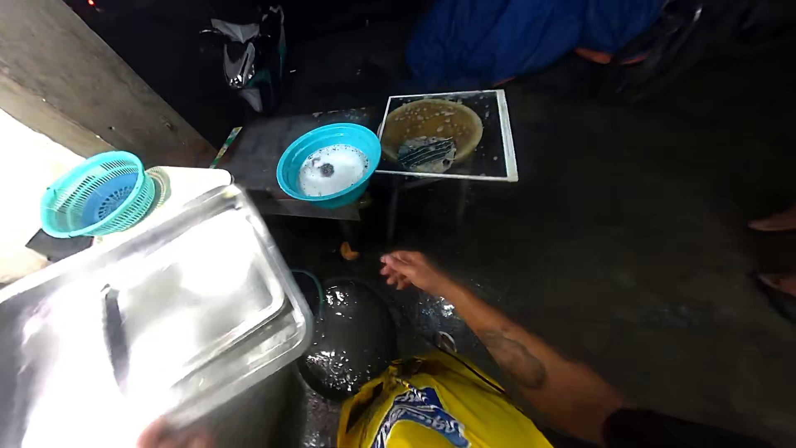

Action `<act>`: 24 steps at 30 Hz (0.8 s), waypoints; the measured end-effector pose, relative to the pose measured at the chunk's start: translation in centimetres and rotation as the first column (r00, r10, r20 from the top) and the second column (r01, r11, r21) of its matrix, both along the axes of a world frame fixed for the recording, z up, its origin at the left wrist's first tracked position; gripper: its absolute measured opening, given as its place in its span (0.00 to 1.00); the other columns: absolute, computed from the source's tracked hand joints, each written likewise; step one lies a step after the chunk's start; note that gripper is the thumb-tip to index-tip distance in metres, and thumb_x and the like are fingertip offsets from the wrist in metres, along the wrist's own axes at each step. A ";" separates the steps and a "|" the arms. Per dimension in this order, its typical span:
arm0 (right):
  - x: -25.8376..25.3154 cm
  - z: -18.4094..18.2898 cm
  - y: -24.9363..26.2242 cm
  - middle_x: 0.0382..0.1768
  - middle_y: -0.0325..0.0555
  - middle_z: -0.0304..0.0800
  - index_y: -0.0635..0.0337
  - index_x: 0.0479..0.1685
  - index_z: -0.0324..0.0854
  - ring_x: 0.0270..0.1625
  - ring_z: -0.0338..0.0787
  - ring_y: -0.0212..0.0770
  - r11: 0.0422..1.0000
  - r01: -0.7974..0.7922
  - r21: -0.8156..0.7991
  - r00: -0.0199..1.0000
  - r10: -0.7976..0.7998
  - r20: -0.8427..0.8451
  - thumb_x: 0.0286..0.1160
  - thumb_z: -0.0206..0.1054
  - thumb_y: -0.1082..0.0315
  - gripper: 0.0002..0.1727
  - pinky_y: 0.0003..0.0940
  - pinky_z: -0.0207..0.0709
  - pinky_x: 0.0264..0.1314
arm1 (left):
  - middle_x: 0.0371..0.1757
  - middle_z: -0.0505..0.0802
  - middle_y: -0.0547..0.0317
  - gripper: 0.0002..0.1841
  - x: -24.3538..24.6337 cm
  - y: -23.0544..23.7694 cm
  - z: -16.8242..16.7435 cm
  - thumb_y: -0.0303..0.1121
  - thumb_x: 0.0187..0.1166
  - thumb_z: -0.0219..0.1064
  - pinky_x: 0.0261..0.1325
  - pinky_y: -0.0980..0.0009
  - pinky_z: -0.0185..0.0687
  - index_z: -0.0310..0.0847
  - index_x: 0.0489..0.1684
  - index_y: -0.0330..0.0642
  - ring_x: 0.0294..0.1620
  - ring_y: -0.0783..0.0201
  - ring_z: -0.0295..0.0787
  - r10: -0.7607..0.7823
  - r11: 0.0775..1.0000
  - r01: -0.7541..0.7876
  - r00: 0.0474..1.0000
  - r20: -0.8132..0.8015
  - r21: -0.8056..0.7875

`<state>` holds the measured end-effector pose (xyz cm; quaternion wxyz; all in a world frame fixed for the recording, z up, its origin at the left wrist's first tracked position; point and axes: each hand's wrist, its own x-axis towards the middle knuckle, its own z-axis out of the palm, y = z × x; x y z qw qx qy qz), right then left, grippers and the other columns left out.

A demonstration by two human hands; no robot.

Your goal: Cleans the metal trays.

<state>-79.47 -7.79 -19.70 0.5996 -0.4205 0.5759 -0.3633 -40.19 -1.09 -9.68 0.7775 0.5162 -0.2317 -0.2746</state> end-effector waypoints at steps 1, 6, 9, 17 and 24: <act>-1.7 1.2 0.0 0.61 0.55 0.89 0.65 0.81 0.70 0.48 0.93 0.45 0.999 -0.024 -0.026 0.997 0.026 0.069 0.94 0.49 0.52 0.29 0.41 0.88 0.48 | 0.26 0.91 0.72 0.14 -3.7 -1.0 -0.6 0.19 0.80 0.45 0.34 0.75 0.90 0.75 0.34 0.48 0.30 0.76 0.91 -0.038 0.999 0.039 0.999 -0.013 0.017; -11.3 4.5 3.4 0.55 0.45 0.93 0.61 0.88 0.55 0.42 0.95 0.40 0.983 0.101 -0.150 0.966 -0.061 0.250 0.89 0.45 0.46 0.36 0.38 0.91 0.40 | 0.26 0.90 0.65 0.09 -20.5 -6.4 -2.4 0.19 0.76 0.49 0.33 0.69 0.92 0.71 0.42 0.42 0.29 0.71 0.92 -0.268 0.950 0.291 0.946 -0.181 0.112; -18.0 4.5 7.1 0.38 0.36 0.93 0.60 0.82 0.58 0.32 0.94 0.34 0.915 0.356 -0.192 0.891 -0.270 0.365 0.82 0.54 0.60 0.30 0.33 0.91 0.33 | 0.29 0.89 0.60 0.09 -29.0 -9.1 -4.5 0.17 0.77 0.51 0.34 0.68 0.92 0.70 0.49 0.37 0.30 0.69 0.91 -0.430 0.860 0.482 0.861 -0.273 0.166; -26.8 0.0 12.9 0.34 0.35 0.88 0.61 0.63 0.70 0.31 0.90 0.27 0.557 0.830 -0.017 0.553 -0.819 0.156 0.77 0.60 0.73 0.17 0.26 0.87 0.33 | 0.36 0.87 0.53 0.17 -46.5 -15.4 -9.8 0.11 0.70 0.60 0.37 0.68 0.85 0.73 0.57 0.30 0.32 0.66 0.85 -0.797 0.441 0.852 0.517 -0.313 0.284; -29.5 -6.9 7.9 0.44 0.45 0.84 0.65 0.66 0.69 0.40 0.88 0.33 0.365 0.924 0.111 0.368 -0.930 -0.004 0.69 0.63 0.81 0.23 0.34 0.86 0.42 | 0.57 0.86 0.41 0.27 -54.0 -23.2 -17.6 0.12 0.69 0.62 0.54 0.63 0.83 0.68 0.71 0.27 0.51 0.59 0.84 -0.891 0.160 0.917 0.293 -0.345 0.365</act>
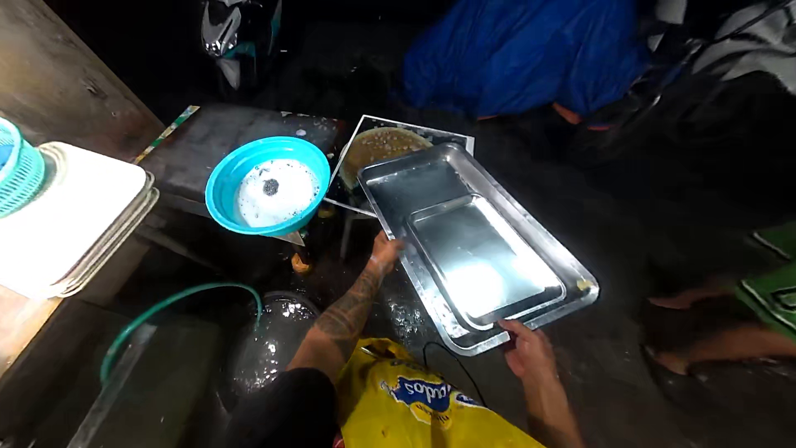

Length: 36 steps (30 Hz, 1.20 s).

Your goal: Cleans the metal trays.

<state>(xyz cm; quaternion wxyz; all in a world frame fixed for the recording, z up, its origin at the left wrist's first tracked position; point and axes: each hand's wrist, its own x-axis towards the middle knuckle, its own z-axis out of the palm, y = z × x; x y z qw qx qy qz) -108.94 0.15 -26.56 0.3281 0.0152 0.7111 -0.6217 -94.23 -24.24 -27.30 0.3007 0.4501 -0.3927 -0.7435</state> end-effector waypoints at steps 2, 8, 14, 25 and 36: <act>-0.7 -2.1 -2.8 0.44 0.45 0.85 0.64 0.64 0.70 0.40 0.89 0.33 1.000 0.001 0.014 1.000 -0.001 -0.004 0.68 0.62 0.82 0.23 0.34 0.87 0.42 | 0.59 0.86 0.40 0.28 -0.5 -2.8 -2.2 0.12 0.67 0.63 0.56 0.63 0.83 0.68 0.72 0.27 0.53 0.59 0.85 -0.024 1.000 0.023 0.999 0.021 0.020; -2.0 -5.5 -12.7 0.44 0.44 0.84 0.63 0.62 0.70 0.40 0.88 0.33 0.999 0.015 0.028 0.997 -0.012 -0.079 0.65 0.60 0.83 0.23 0.35 0.87 0.42 | 0.72 0.81 0.36 0.35 0.7 -12.0 -1.9 0.22 0.75 0.69 0.66 0.56 0.82 0.59 0.84 0.32 0.66 0.51 0.83 -0.348 0.937 0.339 0.902 0.255 0.080; -3.0 -6.9 -21.2 0.45 0.45 0.81 0.64 0.68 0.67 0.41 0.85 0.33 0.996 -0.001 0.087 0.998 0.007 -0.060 0.71 0.60 0.83 0.24 0.35 0.85 0.42 | 0.51 0.94 0.38 0.18 11.1 -22.1 9.3 0.34 0.83 0.68 0.64 0.50 0.82 0.84 0.65 0.31 0.54 0.48 0.92 -0.264 0.789 0.543 0.722 0.640 -0.287; -7.3 -2.2 -25.5 0.47 0.57 0.93 0.64 0.73 0.73 0.34 0.93 0.45 0.717 -0.594 0.365 0.803 0.496 0.331 0.89 0.62 0.59 0.22 0.39 0.87 0.36 | 0.74 0.78 0.19 0.30 19.7 -30.8 -5.0 0.42 0.84 0.63 0.67 0.23 0.71 0.68 0.83 0.35 0.73 0.20 0.76 -0.104 0.959 0.268 0.015 0.995 0.096; -17.4 -1.5 -34.4 0.57 0.57 0.91 0.69 0.82 0.63 0.45 0.95 0.45 0.535 -0.844 -0.038 0.535 0.845 0.015 0.93 0.45 0.62 0.26 0.42 0.90 0.48 | 0.50 0.87 0.57 0.16 -4.0 -23.2 7.3 0.30 0.85 0.60 0.51 0.70 0.84 0.75 0.66 0.35 0.45 0.72 0.85 0.383 0.887 -0.282 0.893 0.239 -0.365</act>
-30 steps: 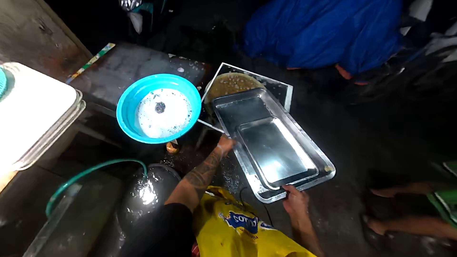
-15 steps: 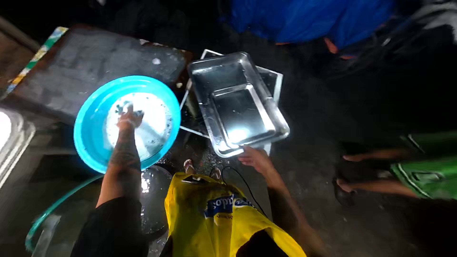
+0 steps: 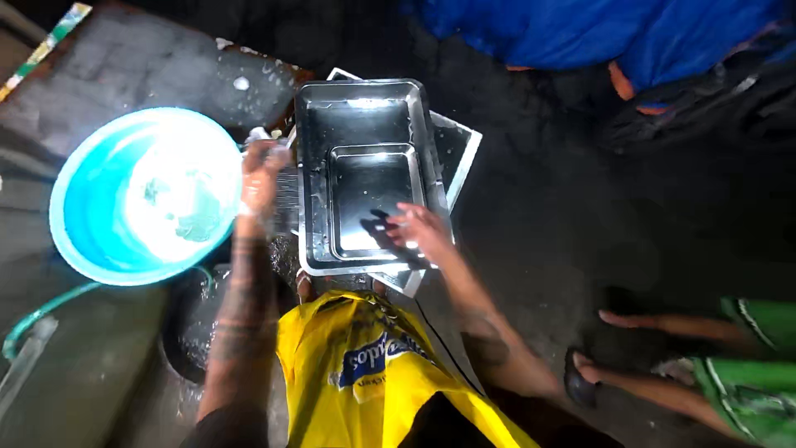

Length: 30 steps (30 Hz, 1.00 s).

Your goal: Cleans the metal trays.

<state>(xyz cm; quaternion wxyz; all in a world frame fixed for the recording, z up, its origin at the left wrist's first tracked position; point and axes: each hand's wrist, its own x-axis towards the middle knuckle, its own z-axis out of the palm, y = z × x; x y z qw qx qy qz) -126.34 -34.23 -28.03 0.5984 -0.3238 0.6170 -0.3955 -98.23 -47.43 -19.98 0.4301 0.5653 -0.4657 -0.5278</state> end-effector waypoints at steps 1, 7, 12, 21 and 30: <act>0.3 -1.0 -1.7 0.65 0.56 0.87 0.62 0.88 0.57 0.51 0.94 0.45 0.998 -0.046 -0.042 0.997 0.048 0.063 0.94 0.42 0.58 0.29 0.43 0.89 0.51 | 0.57 0.88 0.51 0.17 -3.6 1.4 -1.4 0.32 0.87 0.59 0.60 0.66 0.83 0.75 0.69 0.31 0.53 0.67 0.85 -0.019 1.000 0.019 1.000 0.005 -0.011; 1.5 -6.7 -6.4 0.73 0.65 0.82 0.61 0.83 0.71 0.75 0.83 0.61 0.972 -0.233 0.007 0.881 0.214 -0.422 0.85 0.67 0.56 0.31 0.61 0.73 0.78 | 0.80 0.76 0.32 0.25 -11.5 8.3 -13.4 0.37 0.86 0.61 0.80 0.41 0.69 0.75 0.81 0.40 0.81 0.35 0.71 -0.175 0.984 0.087 0.666 0.725 0.157; 4.3 -8.8 -5.2 0.80 0.60 0.77 0.48 0.73 0.85 0.80 0.74 0.69 0.652 -0.758 -0.005 0.359 0.411 -0.838 0.87 0.56 0.53 0.23 0.69 0.67 0.74 | 0.68 0.88 0.36 0.29 -10.7 8.7 -12.2 0.39 0.89 0.56 0.70 0.40 0.78 0.62 0.91 0.47 0.67 0.37 0.87 -0.411 0.855 -0.065 0.519 0.749 0.515; 6.6 -10.2 -8.3 0.70 0.60 0.86 0.56 0.66 0.88 0.72 0.82 0.69 0.647 -0.745 -0.163 0.361 0.186 -0.914 0.80 0.62 0.60 0.20 0.66 0.76 0.68 | 0.54 0.94 0.35 0.29 -9.5 7.9 -12.4 0.47 0.93 0.50 0.67 0.39 0.78 0.56 0.94 0.60 0.61 0.36 0.90 -0.459 0.833 -0.031 0.517 0.723 0.552; 6.1 -9.3 -7.5 0.74 0.57 0.83 0.54 0.65 0.88 0.77 0.78 0.66 0.621 -0.781 -0.064 0.325 0.317 -0.891 0.80 0.62 0.61 0.19 0.65 0.72 0.73 | 0.57 0.93 0.36 0.28 -9.3 7.8 -12.5 0.47 0.93 0.49 0.69 0.39 0.77 0.59 0.93 0.59 0.64 0.37 0.89 -0.437 0.847 -0.035 0.521 0.733 0.530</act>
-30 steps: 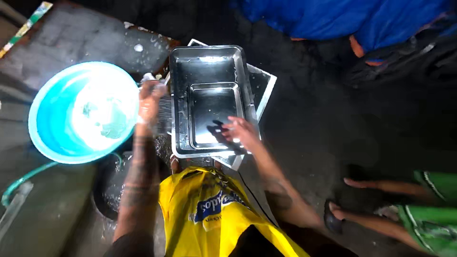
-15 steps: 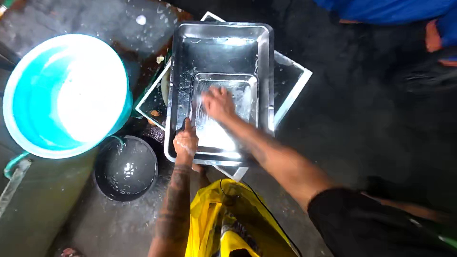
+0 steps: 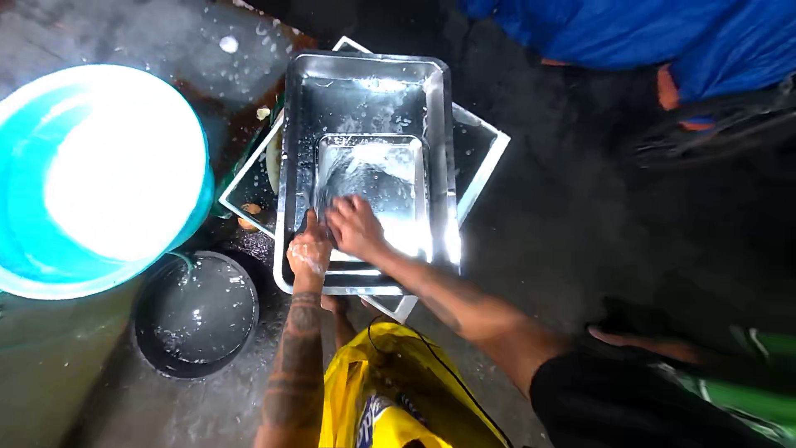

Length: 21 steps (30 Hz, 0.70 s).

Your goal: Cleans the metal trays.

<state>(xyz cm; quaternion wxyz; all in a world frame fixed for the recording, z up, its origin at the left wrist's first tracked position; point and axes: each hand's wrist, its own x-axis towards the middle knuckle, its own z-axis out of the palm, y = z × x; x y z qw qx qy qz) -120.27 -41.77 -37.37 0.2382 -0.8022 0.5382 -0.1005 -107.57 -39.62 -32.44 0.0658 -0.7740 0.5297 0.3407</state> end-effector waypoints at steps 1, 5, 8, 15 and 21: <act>-0.8 0.0 2.1 0.73 0.56 0.84 0.53 0.65 0.89 0.77 0.78 0.65 0.999 -0.040 0.021 0.999 0.040 0.026 0.79 0.62 0.62 0.20 0.65 0.71 0.73 | 0.56 0.94 0.36 0.28 -0.1 0.2 -0.1 0.46 0.94 0.48 0.68 0.38 0.77 0.58 0.94 0.59 0.63 0.36 0.89 -0.008 1.000 0.008 1.000 0.003 0.003; -5.8 0.5 -4.0 0.76 0.67 0.78 0.58 0.78 0.78 0.78 0.75 0.73 0.967 0.253 0.016 0.948 -0.245 -0.201 0.88 0.54 0.56 0.26 0.71 0.69 0.73 | 0.56 0.94 0.36 0.29 -0.3 -0.1 0.3 0.48 0.95 0.46 0.68 0.40 0.78 0.52 0.96 0.61 0.63 0.37 0.89 -0.027 0.999 0.026 0.999 0.033 0.032; -5.5 -0.3 -6.8 0.82 0.68 0.70 0.59 0.83 0.71 0.79 0.71 0.76 0.920 0.385 -0.079 0.890 -0.393 -0.231 0.88 0.53 0.53 0.30 0.72 0.67 0.74 | 0.53 0.94 0.37 0.29 -0.5 0.1 -0.1 0.50 0.94 0.47 0.66 0.40 0.78 0.53 0.95 0.62 0.61 0.37 0.90 0.004 1.000 -0.005 0.999 0.054 0.023; -4.8 2.8 6.4 0.82 0.62 0.73 0.60 0.80 0.76 0.85 0.68 0.68 0.971 -0.003 0.240 0.989 0.038 -0.140 0.76 0.69 0.66 0.30 0.68 0.64 0.81 | 0.51 0.93 0.31 0.28 -0.6 0.2 -0.9 0.51 0.94 0.46 0.57 0.31 0.79 0.58 0.93 0.59 0.56 0.29 0.91 0.057 0.997 -0.056 0.998 0.018 -0.046; -10.4 0.8 -3.1 0.79 0.85 0.66 0.80 0.79 0.66 0.84 0.62 0.83 0.984 0.179 -0.005 0.892 -0.164 -0.422 0.88 0.46 0.53 0.36 0.76 0.50 0.85 | 0.55 0.93 0.43 0.29 -2.0 2.7 1.4 0.44 0.92 0.54 0.63 0.44 0.85 0.58 0.91 0.53 0.61 0.42 0.90 0.102 0.995 -0.101 0.990 -0.096 0.022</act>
